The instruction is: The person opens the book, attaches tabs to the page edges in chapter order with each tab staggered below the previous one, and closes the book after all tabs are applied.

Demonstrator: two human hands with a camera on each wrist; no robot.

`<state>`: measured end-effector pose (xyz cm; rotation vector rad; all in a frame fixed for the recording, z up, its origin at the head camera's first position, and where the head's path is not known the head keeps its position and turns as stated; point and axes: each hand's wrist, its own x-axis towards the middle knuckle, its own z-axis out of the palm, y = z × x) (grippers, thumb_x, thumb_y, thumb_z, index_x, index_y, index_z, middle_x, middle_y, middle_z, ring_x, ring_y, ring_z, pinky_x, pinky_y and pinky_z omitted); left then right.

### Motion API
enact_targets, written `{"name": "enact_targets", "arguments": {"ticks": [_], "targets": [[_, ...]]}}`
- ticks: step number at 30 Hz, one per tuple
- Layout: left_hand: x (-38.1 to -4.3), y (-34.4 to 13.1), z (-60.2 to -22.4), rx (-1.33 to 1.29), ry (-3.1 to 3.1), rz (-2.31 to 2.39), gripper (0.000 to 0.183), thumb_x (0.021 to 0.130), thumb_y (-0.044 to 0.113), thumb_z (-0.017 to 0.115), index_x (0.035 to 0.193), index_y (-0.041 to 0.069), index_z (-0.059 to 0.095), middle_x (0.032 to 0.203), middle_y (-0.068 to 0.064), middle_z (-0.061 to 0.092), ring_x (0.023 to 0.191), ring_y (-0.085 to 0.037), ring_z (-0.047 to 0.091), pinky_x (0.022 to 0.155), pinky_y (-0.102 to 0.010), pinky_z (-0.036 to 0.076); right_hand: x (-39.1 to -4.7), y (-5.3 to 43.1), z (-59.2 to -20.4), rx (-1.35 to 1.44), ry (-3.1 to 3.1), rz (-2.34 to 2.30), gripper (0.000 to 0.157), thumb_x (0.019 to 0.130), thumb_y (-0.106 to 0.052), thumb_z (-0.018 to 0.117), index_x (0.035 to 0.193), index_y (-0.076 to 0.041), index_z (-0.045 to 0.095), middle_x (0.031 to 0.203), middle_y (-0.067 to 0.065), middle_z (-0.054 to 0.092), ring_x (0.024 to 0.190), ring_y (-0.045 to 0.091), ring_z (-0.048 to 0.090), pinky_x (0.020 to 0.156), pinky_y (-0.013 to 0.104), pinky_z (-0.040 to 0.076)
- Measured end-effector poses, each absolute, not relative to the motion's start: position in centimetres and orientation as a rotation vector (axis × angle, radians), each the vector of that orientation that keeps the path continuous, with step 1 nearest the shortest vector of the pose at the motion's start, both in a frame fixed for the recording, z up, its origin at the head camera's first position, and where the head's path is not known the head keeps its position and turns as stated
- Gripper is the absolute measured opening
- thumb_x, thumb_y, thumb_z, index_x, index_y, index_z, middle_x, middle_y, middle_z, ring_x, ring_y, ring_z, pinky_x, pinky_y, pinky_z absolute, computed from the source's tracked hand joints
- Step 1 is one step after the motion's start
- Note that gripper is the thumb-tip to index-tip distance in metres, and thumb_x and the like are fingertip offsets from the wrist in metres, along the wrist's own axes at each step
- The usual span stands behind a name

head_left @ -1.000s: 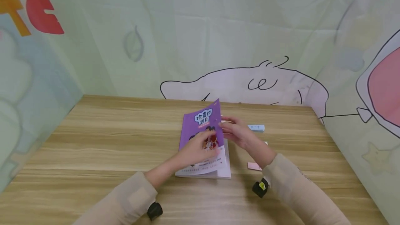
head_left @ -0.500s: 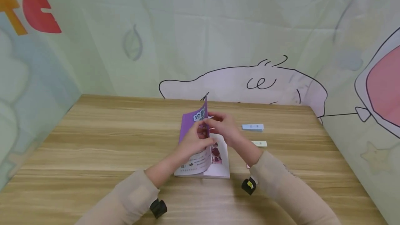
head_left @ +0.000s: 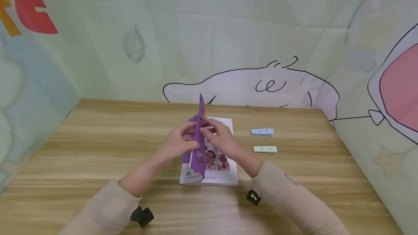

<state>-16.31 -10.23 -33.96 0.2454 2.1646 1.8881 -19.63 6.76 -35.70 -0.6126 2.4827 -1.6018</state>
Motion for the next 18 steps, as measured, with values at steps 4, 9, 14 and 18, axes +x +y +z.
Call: {"name": "enact_targets", "arguments": {"ticks": [4,9,14,18], "targets": [[-16.3,-11.9,-33.4,0.208,2.114,1.923,0.071,0.076,-0.003,0.06,0.141,-0.004,0.031,0.13,-0.029,0.043,0.109,-0.035,0.054,0.088,-0.038,0.05,-19.5,5.8,-36.4,-0.675,2.557,-1.512,0.045,0.096,-0.018,0.053,0.138,-0.006,0.044,0.12,0.013,0.058,0.099,0.026,0.06,0.08,0.03,0.052],[-16.0,-14.7,-32.7,0.152,2.05,1.952,0.073,0.079,-0.001,0.06,0.144,-0.003,0.026,0.133,-0.029,0.039,0.103,-0.024,0.058,0.09,-0.032,0.049,-19.4,4.4,-37.5,-0.725,2.494,-1.486,0.046,0.096,-0.017,0.051,0.139,-0.003,0.041,0.123,0.014,0.057,0.099,0.025,0.061,0.078,0.025,0.052],[-15.8,-17.7,-32.5,0.147,2.011,1.983,0.072,0.083,0.001,0.059,0.144,-0.004,0.022,0.13,-0.024,0.042,0.094,-0.012,0.06,0.086,-0.025,0.05,-19.1,3.4,-38.4,-0.819,2.423,-1.36,0.053,0.095,-0.015,0.053,0.142,-0.003,0.035,0.136,0.014,0.047,0.109,0.024,0.058,0.082,0.023,0.051],[-15.8,-20.2,-33.0,0.155,2.005,1.978,0.072,0.085,0.001,0.058,0.144,-0.006,0.019,0.118,-0.009,0.051,0.094,-0.012,0.061,0.084,-0.026,0.051,-18.9,3.0,-39.1,-0.996,2.459,-1.158,0.056,0.092,-0.012,0.056,0.142,0.001,0.033,0.141,0.016,0.041,0.12,0.026,0.05,0.095,0.026,0.044]]}}
